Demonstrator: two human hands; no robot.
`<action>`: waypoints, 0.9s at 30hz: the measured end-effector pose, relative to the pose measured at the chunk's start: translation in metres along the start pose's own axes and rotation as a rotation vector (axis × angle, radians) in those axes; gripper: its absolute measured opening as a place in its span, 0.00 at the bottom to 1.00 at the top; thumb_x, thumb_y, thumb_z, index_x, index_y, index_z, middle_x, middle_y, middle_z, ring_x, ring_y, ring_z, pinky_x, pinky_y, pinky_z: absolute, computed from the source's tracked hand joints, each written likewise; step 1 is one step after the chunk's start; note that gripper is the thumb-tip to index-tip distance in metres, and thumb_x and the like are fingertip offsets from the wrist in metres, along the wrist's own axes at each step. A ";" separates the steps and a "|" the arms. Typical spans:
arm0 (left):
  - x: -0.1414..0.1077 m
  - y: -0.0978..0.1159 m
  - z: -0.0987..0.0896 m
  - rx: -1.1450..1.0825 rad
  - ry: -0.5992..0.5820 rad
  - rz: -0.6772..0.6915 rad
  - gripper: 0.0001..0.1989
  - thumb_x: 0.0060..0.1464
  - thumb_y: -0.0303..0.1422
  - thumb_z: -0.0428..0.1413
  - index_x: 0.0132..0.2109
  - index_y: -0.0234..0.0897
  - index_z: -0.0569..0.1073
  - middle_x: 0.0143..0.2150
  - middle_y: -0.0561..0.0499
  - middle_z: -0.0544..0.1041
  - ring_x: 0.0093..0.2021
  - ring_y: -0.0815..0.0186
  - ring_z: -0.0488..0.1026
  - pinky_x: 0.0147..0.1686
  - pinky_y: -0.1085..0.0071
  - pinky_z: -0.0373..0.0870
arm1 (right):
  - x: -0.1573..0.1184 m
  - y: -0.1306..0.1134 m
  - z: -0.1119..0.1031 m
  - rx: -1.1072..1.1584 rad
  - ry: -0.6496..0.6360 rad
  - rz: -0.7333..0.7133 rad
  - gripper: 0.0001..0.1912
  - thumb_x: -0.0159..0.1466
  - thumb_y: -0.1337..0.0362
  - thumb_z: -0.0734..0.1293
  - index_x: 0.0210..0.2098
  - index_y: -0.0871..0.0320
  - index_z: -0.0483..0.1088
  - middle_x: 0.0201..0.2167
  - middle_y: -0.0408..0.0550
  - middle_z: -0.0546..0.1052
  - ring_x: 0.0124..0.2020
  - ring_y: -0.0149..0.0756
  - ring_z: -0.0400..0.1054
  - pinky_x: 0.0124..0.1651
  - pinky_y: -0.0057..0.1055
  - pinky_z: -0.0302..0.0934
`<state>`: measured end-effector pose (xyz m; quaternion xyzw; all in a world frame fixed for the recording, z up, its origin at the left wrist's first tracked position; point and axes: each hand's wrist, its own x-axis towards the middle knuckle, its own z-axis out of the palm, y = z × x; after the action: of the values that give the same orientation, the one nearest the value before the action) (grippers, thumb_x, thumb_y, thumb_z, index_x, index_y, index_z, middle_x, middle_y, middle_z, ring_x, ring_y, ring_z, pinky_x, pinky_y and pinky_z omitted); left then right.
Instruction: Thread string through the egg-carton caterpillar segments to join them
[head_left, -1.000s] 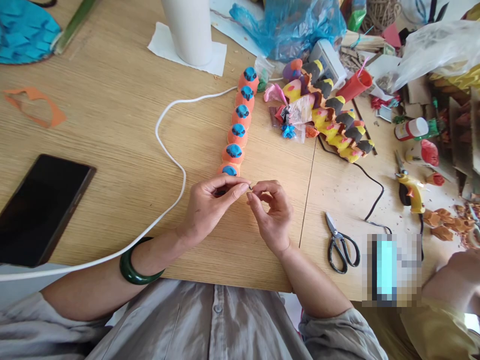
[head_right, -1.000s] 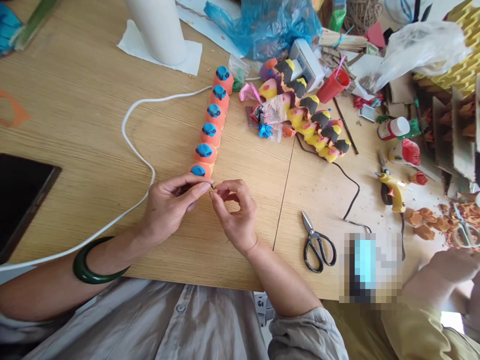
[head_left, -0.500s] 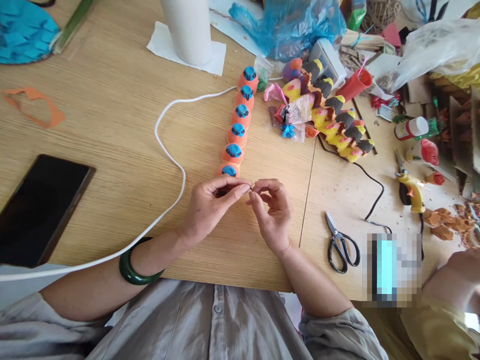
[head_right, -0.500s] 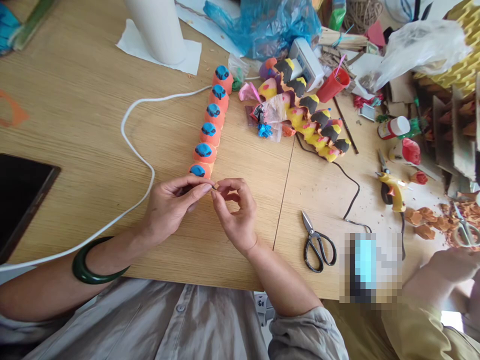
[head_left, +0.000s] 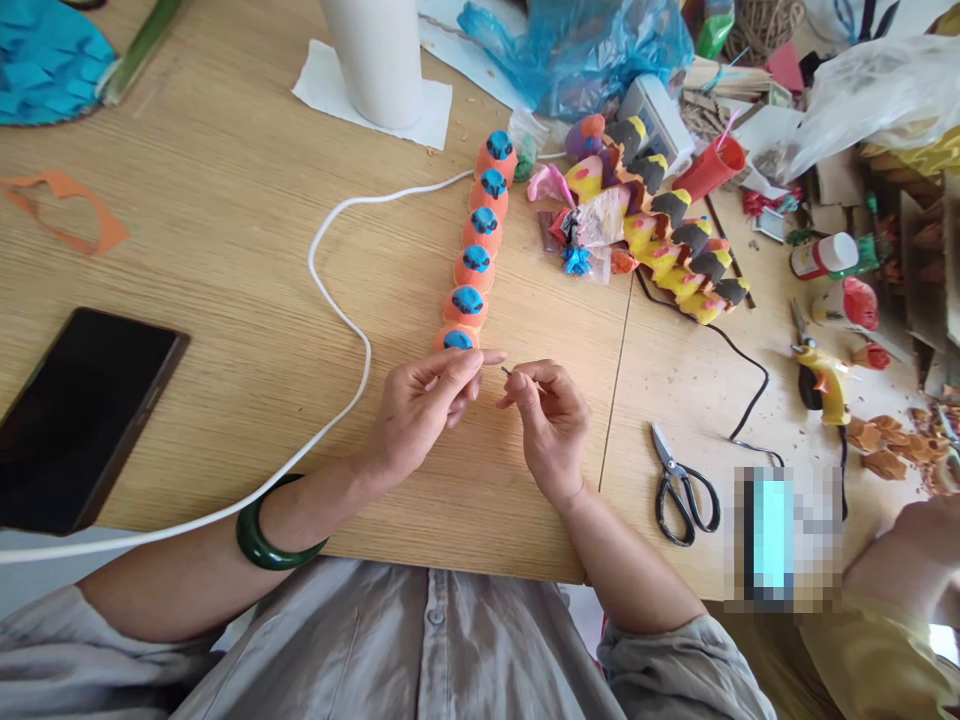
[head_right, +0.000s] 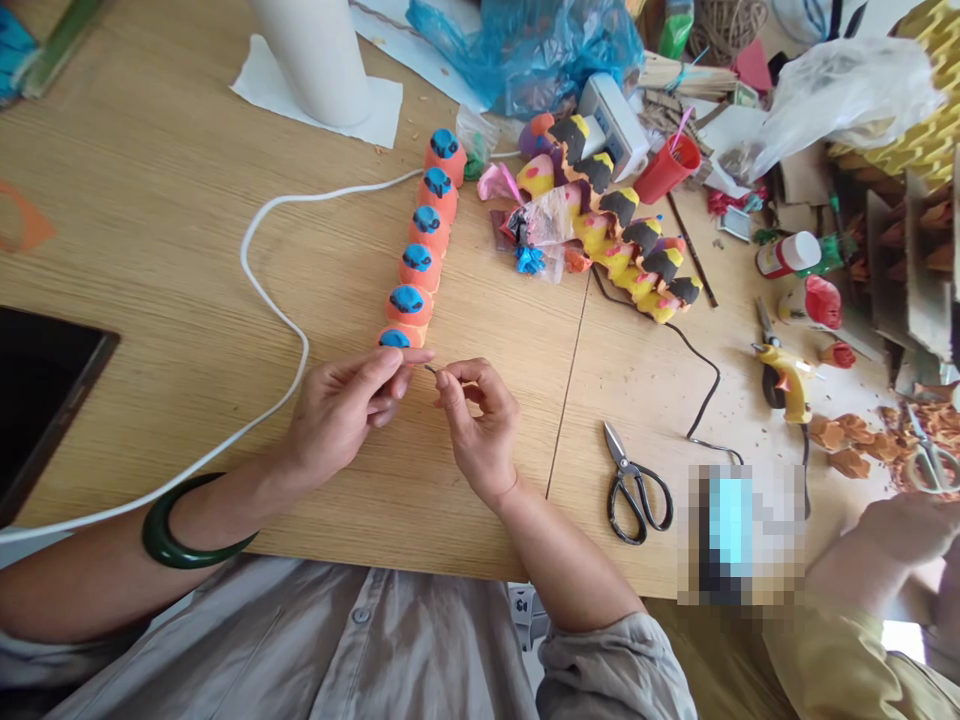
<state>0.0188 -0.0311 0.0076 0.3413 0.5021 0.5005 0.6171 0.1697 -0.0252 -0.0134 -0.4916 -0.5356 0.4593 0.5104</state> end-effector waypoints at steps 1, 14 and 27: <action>0.000 0.000 0.000 0.010 -0.001 0.002 0.18 0.61 0.48 0.61 0.41 0.38 0.86 0.27 0.55 0.64 0.21 0.76 0.54 0.18 0.76 0.52 | 0.000 -0.001 0.000 0.003 0.001 0.010 0.12 0.68 0.53 0.70 0.34 0.54 0.72 0.31 0.41 0.75 0.27 0.27 0.69 0.31 0.29 0.71; -0.002 0.000 0.001 0.188 0.065 0.099 0.09 0.57 0.41 0.65 0.36 0.41 0.84 0.24 0.55 0.73 0.29 0.68 0.70 0.31 0.71 0.69 | 0.002 -0.008 -0.001 0.020 -0.115 0.080 0.18 0.71 0.48 0.65 0.35 0.54 0.75 0.31 0.43 0.79 0.30 0.29 0.73 0.35 0.29 0.72; 0.000 -0.003 0.000 0.126 0.046 0.040 0.13 0.58 0.44 0.65 0.44 0.42 0.87 0.24 0.56 0.68 0.21 0.74 0.57 0.18 0.74 0.53 | 0.003 -0.004 -0.001 0.109 -0.064 0.166 0.14 0.65 0.50 0.73 0.33 0.55 0.75 0.27 0.40 0.78 0.26 0.28 0.73 0.30 0.28 0.71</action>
<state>0.0195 -0.0315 0.0045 0.3776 0.5398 0.4878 0.5727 0.1705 -0.0230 -0.0092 -0.4908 -0.4835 0.5437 0.4792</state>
